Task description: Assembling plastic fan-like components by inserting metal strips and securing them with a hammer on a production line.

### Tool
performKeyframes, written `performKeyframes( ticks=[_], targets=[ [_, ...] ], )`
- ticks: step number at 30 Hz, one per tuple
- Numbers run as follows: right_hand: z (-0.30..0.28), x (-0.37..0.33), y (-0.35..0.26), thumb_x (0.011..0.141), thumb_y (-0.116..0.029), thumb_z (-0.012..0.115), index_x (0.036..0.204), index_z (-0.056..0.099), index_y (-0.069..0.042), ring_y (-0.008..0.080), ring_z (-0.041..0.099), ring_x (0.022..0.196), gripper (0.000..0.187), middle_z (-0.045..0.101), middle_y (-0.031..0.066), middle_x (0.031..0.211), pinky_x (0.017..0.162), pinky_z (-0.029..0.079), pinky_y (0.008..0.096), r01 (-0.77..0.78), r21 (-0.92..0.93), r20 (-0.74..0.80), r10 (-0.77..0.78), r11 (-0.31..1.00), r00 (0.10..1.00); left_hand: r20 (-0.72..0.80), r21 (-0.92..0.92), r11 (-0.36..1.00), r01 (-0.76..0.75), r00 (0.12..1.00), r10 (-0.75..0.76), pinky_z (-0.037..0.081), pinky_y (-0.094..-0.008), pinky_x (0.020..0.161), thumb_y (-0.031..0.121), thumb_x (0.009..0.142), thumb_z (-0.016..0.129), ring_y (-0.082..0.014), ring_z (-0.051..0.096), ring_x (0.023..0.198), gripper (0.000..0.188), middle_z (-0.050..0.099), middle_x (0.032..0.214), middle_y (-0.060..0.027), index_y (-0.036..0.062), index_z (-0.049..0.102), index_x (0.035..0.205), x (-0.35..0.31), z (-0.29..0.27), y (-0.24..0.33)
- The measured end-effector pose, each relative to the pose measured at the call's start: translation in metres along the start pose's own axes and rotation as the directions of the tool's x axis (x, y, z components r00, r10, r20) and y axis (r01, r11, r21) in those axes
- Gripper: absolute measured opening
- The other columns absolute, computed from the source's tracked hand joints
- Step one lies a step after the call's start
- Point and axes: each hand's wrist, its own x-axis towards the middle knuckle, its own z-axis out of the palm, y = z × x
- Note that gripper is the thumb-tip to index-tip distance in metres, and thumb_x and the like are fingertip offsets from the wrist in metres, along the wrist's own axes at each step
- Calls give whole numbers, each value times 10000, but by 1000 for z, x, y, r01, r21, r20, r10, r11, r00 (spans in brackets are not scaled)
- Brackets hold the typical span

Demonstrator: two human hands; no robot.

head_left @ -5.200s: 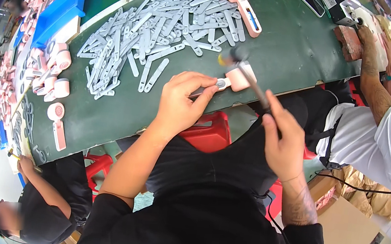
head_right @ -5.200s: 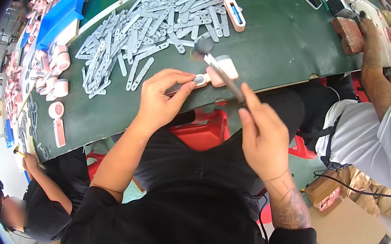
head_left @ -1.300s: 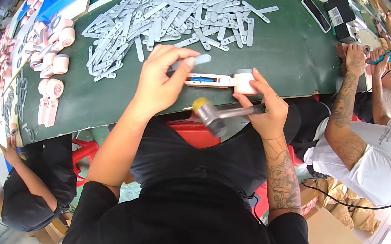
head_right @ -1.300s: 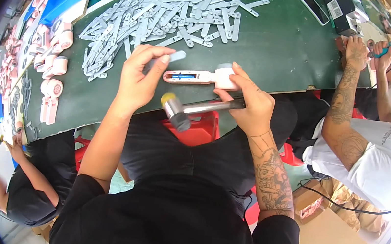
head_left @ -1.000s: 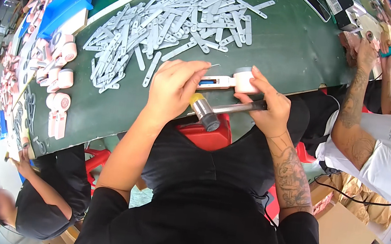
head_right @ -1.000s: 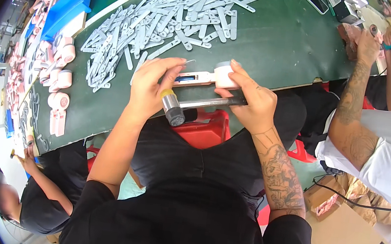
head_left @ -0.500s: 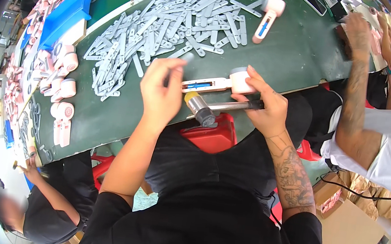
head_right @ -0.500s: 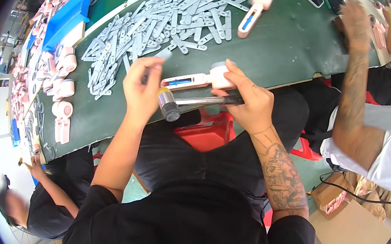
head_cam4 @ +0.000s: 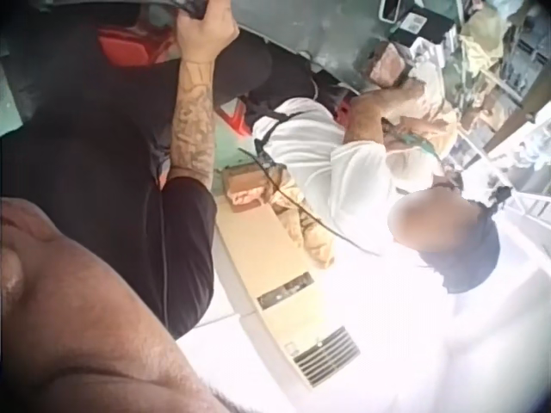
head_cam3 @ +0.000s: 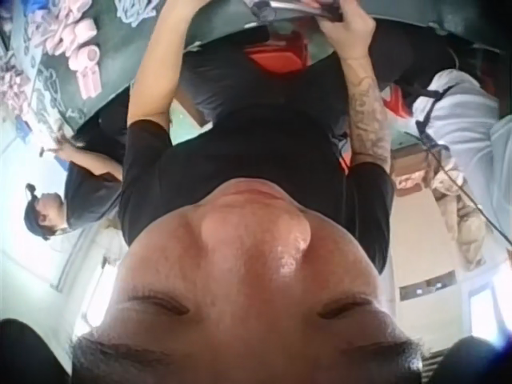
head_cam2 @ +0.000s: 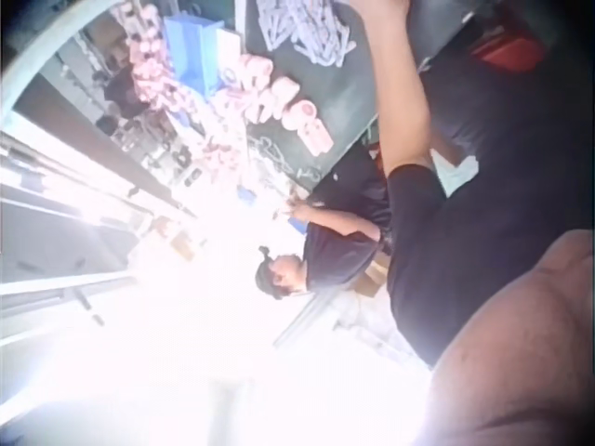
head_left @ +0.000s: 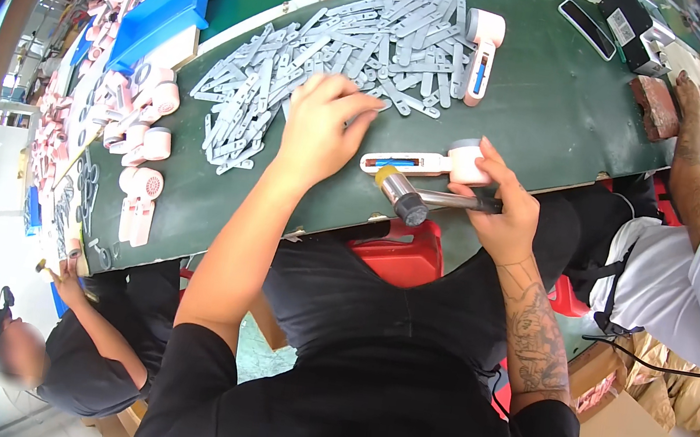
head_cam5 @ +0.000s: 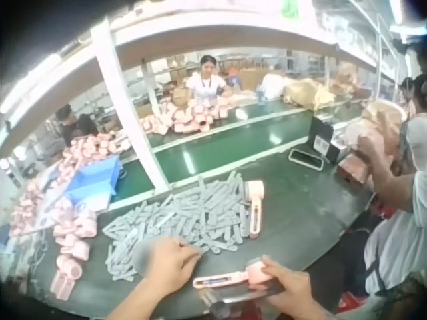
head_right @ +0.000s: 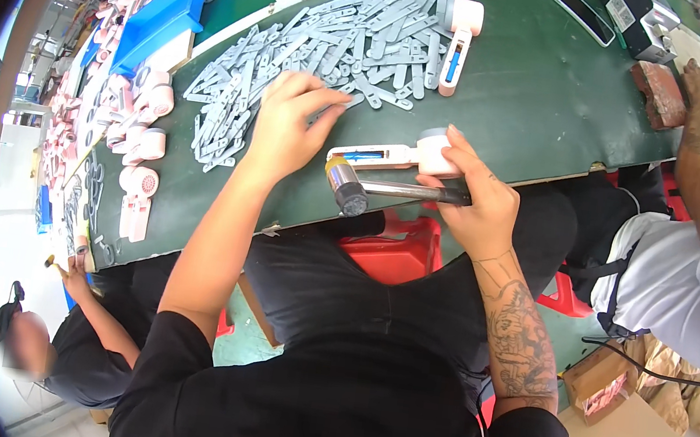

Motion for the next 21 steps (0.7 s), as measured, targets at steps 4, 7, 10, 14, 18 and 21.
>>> performKeyframes(
  ticks=[4, 7, 10, 14, 18, 21],
  targets=[
    [2, 0, 2, 790, -161, 989, 1216, 710, -67, 279, 817, 1073, 518, 752, 150, 1401, 862, 662, 336, 4, 18, 16, -4, 1000, 1000, 168, 31, 993, -115, 980, 108, 459, -440, 954, 144, 855, 867, -263, 604, 1107, 241, 632, 1033, -1, 231, 856, 1079, 35, 20, -7],
    [4, 1, 3, 791, -175, 986, 1203, 709, -71, 268, 821, 1047, 508, 754, 139, 1400, 849, 661, 331, 10, 23, 5, -11, 1000, 1000, -20, 8, 970, -243, 970, 243, 469, -451, 934, 147, 852, 855, -278, 633, 1164, 202, 692, 1119, -7, 183, 811, 1046, 45, 30, -9],
    [0, 1, 0, 783, -223, 984, 1164, 715, -94, 286, 824, 992, 484, 776, 109, 1361, 814, 666, 338, -26, 32, -20, 27, 999, 999, -114, -91, 970, -227, 970, 217, 504, -445, 928, 93, 875, 844, -307, 686, 1042, 200, 751, 999, -33, 129, 782, 1062, 39, 1, 23],
    [3, -4, 1, 803, -166, 988, 1266, 699, -58, 304, 803, 1144, 557, 745, 184, 1405, 903, 663, 347, -16, 25, 14, 16, 1000, 1000, 48, -412, 911, 27, 999, -8, 522, -433, 845, 48, 863, 867, -296, 685, 935, 234, 744, 944, -67, 76, 785, 1080, 3, -12, 50],
    [5, -3, -2, 795, -175, 994, 1246, 699, -51, 305, 808, 1125, 553, 753, 191, 1386, 895, 667, 346, 12, 27, -13, -12, 1000, 1000, 103, -460, 887, 36, 995, 13, 515, -432, 853, 53, 887, 845, -293, 650, 903, 206, 725, 934, -67, 60, 808, 1090, -4, 3, 62],
    [4, -2, -3, 800, -183, 990, 1228, 698, -51, 311, 806, 1128, 535, 756, 190, 1378, 904, 667, 352, -28, 34, 9, 28, 999, 1000, 176, -358, 933, 26, 984, 40, 514, -403, 880, 69, 905, 831, -269, 637, 957, 259, 667, 934, -41, 106, 841, 1161, -6, 8, 61]
  ],
)
